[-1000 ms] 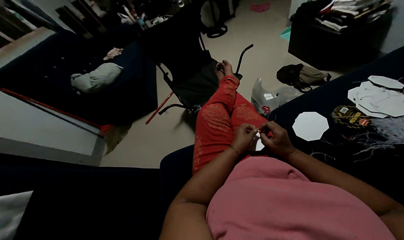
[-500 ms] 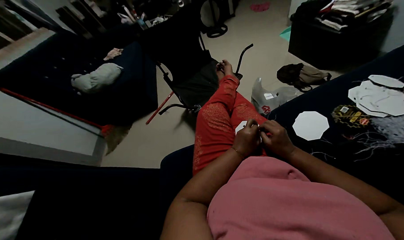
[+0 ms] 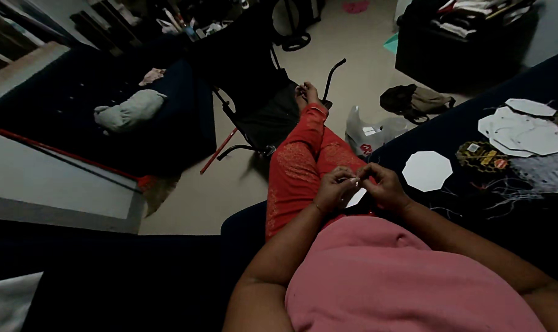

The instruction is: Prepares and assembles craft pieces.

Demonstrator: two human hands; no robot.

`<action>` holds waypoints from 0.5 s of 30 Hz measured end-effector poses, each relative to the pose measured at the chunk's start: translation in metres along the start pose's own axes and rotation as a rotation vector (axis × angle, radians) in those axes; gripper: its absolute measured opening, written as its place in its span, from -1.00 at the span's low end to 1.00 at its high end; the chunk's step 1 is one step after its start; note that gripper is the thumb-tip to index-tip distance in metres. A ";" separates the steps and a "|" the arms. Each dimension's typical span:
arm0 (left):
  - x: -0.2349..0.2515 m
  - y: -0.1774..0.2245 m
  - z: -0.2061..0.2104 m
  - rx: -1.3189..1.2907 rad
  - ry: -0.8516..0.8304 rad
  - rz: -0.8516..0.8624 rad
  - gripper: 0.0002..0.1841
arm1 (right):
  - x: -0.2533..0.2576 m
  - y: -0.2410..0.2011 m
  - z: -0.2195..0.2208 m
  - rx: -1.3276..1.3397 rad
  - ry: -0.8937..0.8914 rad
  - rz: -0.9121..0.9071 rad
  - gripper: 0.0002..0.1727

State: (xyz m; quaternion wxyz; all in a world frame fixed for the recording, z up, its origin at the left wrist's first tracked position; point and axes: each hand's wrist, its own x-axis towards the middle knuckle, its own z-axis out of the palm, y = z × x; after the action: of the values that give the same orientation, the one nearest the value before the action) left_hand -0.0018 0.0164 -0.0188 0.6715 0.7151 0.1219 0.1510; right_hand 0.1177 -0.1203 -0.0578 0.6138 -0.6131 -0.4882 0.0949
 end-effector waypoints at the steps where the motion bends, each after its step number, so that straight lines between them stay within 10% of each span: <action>1: 0.000 0.001 0.001 -0.017 0.011 -0.019 -0.90 | -0.001 0.000 0.001 0.004 0.009 0.005 -0.87; 15: -0.002 0.006 0.005 0.313 0.052 0.008 -0.86 | -0.008 0.000 0.005 -0.437 0.078 -0.250 -0.80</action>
State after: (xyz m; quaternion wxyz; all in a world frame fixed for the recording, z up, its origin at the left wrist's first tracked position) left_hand -0.0021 0.0103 -0.0132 0.5481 0.8073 0.1584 0.1511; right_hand 0.1101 -0.1222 -0.0627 0.4919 -0.6693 -0.5452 -0.1133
